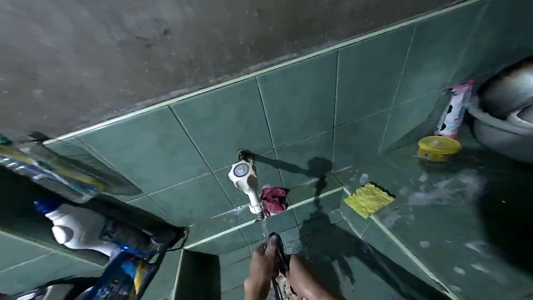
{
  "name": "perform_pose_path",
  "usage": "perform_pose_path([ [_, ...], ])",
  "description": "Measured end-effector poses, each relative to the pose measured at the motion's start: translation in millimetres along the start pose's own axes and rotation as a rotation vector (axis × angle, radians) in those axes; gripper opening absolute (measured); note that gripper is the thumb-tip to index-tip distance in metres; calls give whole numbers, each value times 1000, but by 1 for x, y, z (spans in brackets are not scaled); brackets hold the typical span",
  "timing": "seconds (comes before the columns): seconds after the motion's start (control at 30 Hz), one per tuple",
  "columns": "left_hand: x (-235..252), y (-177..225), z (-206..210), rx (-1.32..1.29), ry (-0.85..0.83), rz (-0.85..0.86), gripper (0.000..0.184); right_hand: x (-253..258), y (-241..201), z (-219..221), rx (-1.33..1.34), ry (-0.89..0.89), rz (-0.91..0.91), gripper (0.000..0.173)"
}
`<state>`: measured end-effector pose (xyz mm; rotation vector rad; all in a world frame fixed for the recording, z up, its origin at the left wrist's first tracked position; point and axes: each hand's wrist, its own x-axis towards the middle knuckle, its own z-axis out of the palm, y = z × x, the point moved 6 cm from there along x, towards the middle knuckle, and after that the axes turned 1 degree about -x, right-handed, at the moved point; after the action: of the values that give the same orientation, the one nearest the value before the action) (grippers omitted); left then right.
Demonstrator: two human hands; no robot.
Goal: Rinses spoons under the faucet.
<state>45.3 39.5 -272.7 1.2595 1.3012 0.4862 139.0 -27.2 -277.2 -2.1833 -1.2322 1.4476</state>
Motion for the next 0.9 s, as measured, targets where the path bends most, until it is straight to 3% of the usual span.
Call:
perform_pose_path([
  [0.07,-1,2,-4,28,-12,25,29,4,4,0,49,42,-56,30],
  [0.13,0,10,-9,258,0,65,24,10,13,4,181,63,-142,31],
  [0.27,-2,26,-10,653,-27,142,31,3,31,21,916,-79,-285,9],
  [0.33,-6,26,-5,725,-125,198,34,-2,35,23,1052,-73,-260,5],
  [0.43,-7,19,-2,638,-138,250,32,-1,39,20,978,37,-238,7],
  [0.53,-7,24,-6,605,109,157,29,3,32,16,856,87,-165,12],
  [0.63,-3,18,-12,342,360,260,25,5,24,13,835,211,-155,14],
  [0.7,1,3,-6,115,385,290,24,10,21,13,856,368,-181,15],
  [0.77,0,-7,4,25,353,194,24,16,20,10,881,448,-186,16],
  [0.9,2,-5,-4,79,423,153,23,7,20,12,810,367,-183,18],
])
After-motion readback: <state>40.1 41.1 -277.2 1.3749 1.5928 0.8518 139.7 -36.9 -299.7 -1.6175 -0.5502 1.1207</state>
